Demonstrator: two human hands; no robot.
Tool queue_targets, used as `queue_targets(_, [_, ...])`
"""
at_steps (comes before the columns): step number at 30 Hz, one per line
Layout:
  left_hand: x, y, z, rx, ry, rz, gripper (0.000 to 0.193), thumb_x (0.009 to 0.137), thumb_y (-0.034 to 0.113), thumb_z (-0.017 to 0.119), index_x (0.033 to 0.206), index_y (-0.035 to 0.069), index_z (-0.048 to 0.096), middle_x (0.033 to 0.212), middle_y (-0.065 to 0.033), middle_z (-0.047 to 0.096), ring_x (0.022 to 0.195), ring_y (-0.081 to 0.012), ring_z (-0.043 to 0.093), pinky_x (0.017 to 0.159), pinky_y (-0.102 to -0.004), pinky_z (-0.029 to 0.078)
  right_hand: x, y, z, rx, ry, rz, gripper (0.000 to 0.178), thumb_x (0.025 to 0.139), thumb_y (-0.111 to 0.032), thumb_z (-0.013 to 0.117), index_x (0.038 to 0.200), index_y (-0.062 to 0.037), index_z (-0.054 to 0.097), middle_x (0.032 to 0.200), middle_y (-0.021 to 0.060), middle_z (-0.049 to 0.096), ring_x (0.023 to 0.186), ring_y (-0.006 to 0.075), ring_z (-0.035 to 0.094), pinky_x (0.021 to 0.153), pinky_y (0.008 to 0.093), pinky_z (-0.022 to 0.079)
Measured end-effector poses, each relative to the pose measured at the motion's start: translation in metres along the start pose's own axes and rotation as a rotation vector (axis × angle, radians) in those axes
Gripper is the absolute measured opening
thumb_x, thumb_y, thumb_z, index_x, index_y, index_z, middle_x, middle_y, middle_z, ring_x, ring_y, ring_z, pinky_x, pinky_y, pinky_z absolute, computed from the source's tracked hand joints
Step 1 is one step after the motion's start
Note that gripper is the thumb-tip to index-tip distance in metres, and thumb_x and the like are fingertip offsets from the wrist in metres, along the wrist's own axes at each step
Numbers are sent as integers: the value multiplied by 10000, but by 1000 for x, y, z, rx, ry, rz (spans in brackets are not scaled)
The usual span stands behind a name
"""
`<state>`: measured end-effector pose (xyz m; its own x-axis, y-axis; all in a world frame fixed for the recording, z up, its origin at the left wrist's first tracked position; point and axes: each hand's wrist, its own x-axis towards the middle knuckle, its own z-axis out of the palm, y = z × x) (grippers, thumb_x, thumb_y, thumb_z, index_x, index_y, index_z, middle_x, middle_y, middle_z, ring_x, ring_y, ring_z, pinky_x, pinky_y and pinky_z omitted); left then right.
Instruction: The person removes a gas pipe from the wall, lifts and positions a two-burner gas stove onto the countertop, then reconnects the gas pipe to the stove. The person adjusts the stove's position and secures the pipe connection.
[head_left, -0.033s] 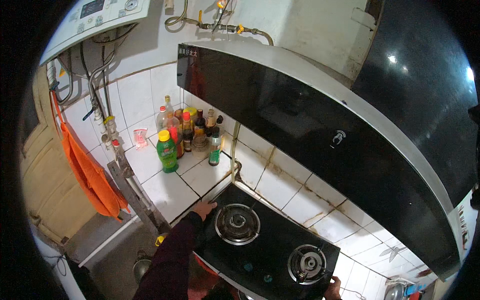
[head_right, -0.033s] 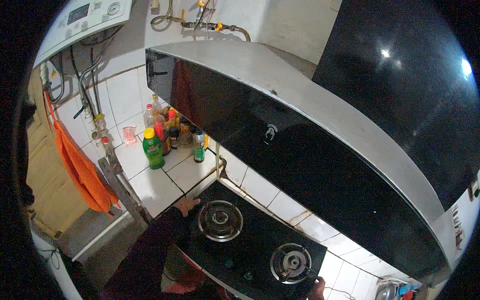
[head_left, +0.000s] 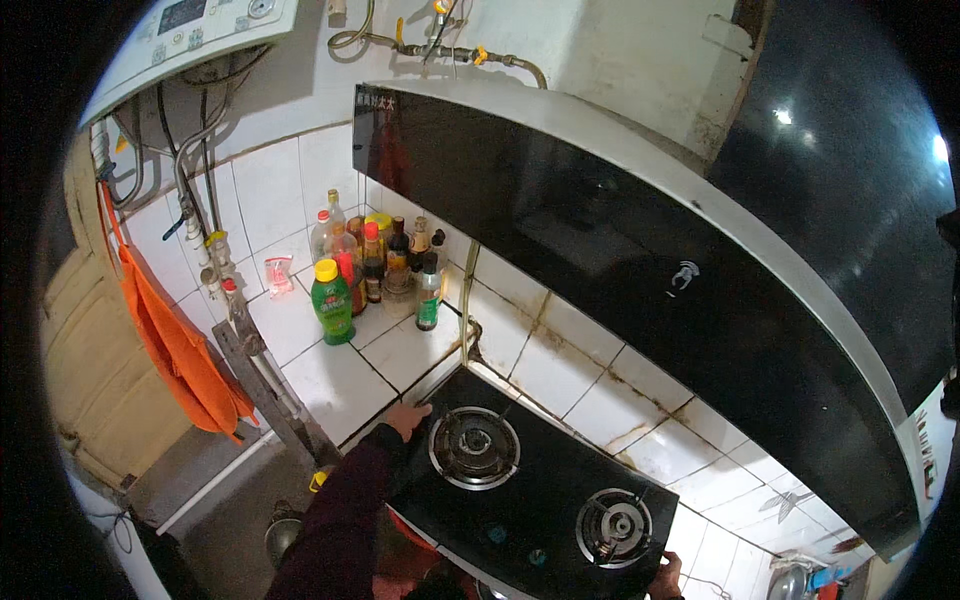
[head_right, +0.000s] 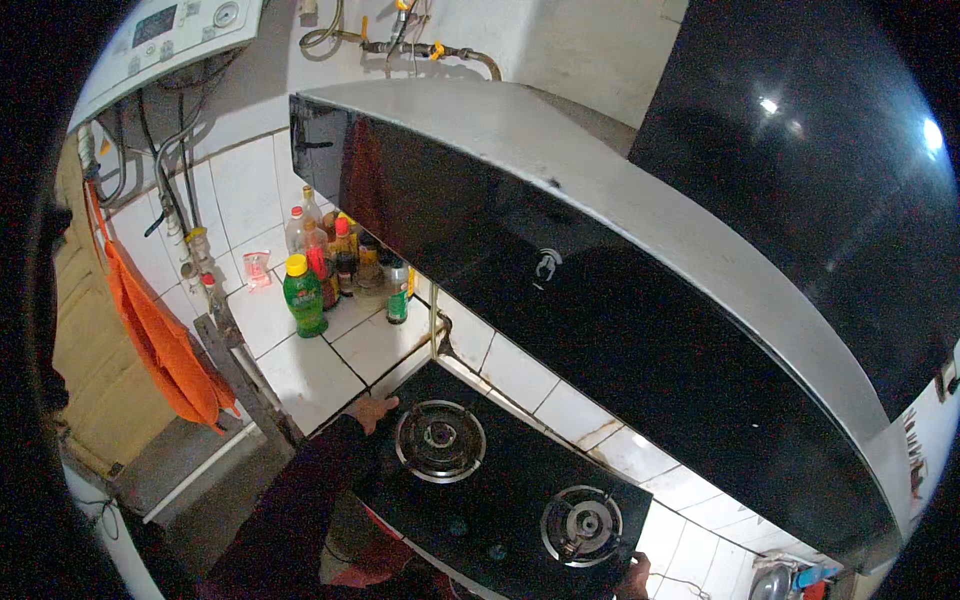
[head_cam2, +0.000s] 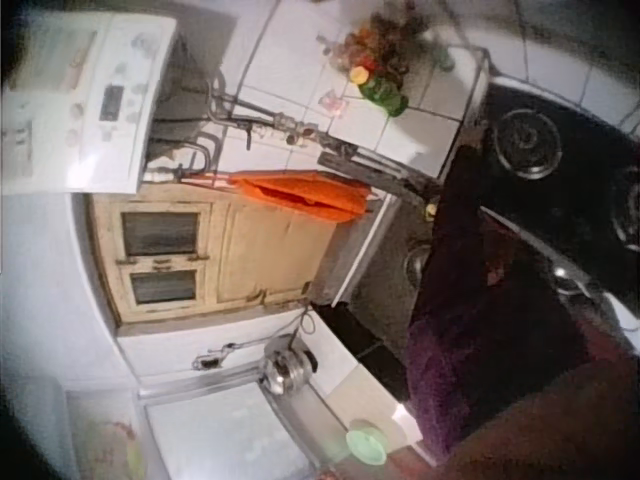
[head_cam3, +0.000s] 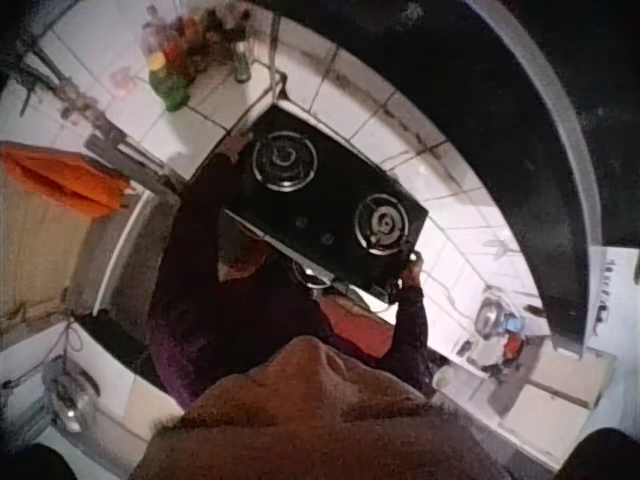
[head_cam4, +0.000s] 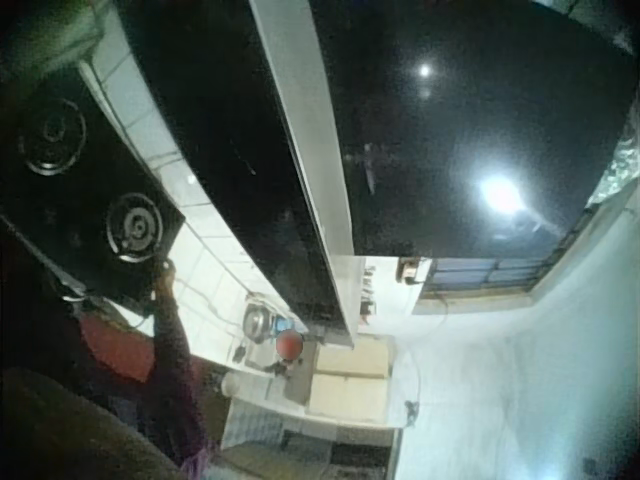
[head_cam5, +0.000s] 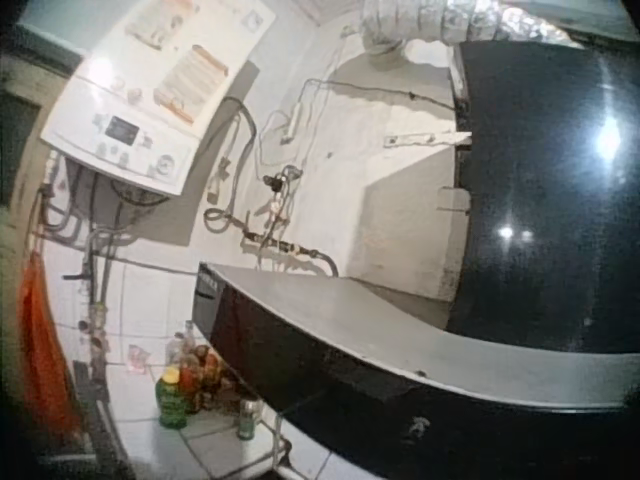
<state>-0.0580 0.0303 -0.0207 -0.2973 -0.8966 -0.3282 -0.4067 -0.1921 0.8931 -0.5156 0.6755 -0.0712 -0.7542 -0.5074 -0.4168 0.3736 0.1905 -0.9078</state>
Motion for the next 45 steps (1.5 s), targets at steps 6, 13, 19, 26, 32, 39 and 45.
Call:
queue_targets(6, [-72,38,-29,-216,-17,-97,471,924,297,777,685,124,410,701,-1,407,628,-154,383,579,-490,349,-27,-25,7,284,1,100,246,950,-251,454,1038,-23,480,1032,217,702,909,313,663,832,407,543])
queue_targets(13, [-164,39,-47,-435,75,307,382,958,340,720,1027,-35,693,990,-125,683,849,-253,643,731,-433,501,-52,-78,30,243,20,-139,572,978,-476,408,1183,2,644,1099,155,726,978,333,685,925,445,533])
queue_targets(19, [-241,12,-56,-718,346,-30,321,958,313,721,995,-6,725,974,-70,715,848,-195,660,773,-373,528,-93,-116,46,536,-185,-111,509,1032,-396,497,1364,-16,565,1282,150,663,1137,330,635,1016,474,497])
queue_targets(26, [-337,-25,-61,-749,549,-35,312,973,321,697,1067,23,706,959,-37,670,836,-189,652,758,-385,529,-117,-102,34,426,-58,-18,511,1032,-417,513,1348,-21,583,1297,125,659,1145,313,631,1014,458,499])
queue_targets(32, [-393,-19,-48,-1110,292,11,523,1026,439,565,1321,7,588,1269,-98,631,1090,-271,628,933,-438,514,-141,-111,41,366,-85,-59,510,1051,-426,474,1339,-18,581,1284,117,659,1140,293,631,995,438,507])
queue_targets(39, [-396,-24,-54,-1168,362,-79,573,1003,456,590,1323,-20,589,1336,-132,595,1154,-295,595,981,-470,484,-138,-112,50,274,-119,-121,517,1065,-443,433,1384,-59,566,1315,102,647,1185,268,609,1041,436,474])
queue_targets(45, [-382,-28,-48,-955,446,-132,596,1009,486,570,1355,2,579,1338,-127,587,1211,-274,553,1024,-434,445,-127,-104,47,177,-133,-212,542,1069,-459,402,1414,-63,538,1330,106,636,1188,268,608,1053,438,468])
